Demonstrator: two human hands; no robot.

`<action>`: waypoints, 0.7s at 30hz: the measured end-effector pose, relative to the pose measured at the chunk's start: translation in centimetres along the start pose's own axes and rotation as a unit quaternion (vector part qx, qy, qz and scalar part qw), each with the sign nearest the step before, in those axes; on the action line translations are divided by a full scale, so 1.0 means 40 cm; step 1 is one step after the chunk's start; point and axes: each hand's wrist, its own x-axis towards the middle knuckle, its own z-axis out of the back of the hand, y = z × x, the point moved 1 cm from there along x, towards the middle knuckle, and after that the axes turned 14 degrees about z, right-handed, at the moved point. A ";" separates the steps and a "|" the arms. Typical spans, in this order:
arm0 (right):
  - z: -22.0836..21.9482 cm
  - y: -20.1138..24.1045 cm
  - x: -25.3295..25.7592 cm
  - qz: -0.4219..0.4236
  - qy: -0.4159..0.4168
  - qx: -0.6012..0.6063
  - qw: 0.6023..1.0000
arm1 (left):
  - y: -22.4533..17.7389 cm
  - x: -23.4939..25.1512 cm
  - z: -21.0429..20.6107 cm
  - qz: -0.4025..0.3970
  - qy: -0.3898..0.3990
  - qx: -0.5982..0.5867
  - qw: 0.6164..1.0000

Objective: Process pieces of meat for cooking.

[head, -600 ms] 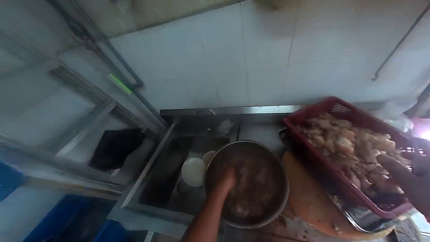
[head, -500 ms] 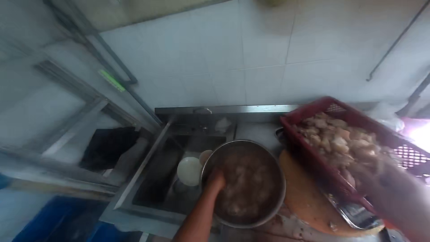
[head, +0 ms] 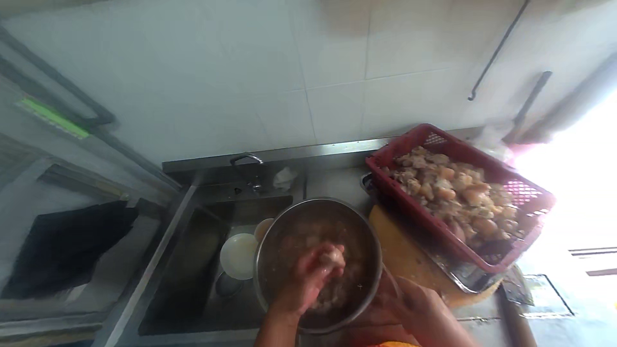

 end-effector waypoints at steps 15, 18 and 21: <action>0.356 0.030 0.048 -0.059 -0.216 -0.320 0.921 | -0.045 0.122 0.155 0.133 -0.275 0.631 0.713; 0.437 0.035 0.076 -0.121 -0.238 -0.341 0.901 | 0.020 0.171 0.297 0.235 -0.261 0.715 0.605; 0.398 0.037 0.063 -0.088 -0.244 -0.325 0.909 | 0.054 0.164 0.303 0.252 -0.264 0.687 0.628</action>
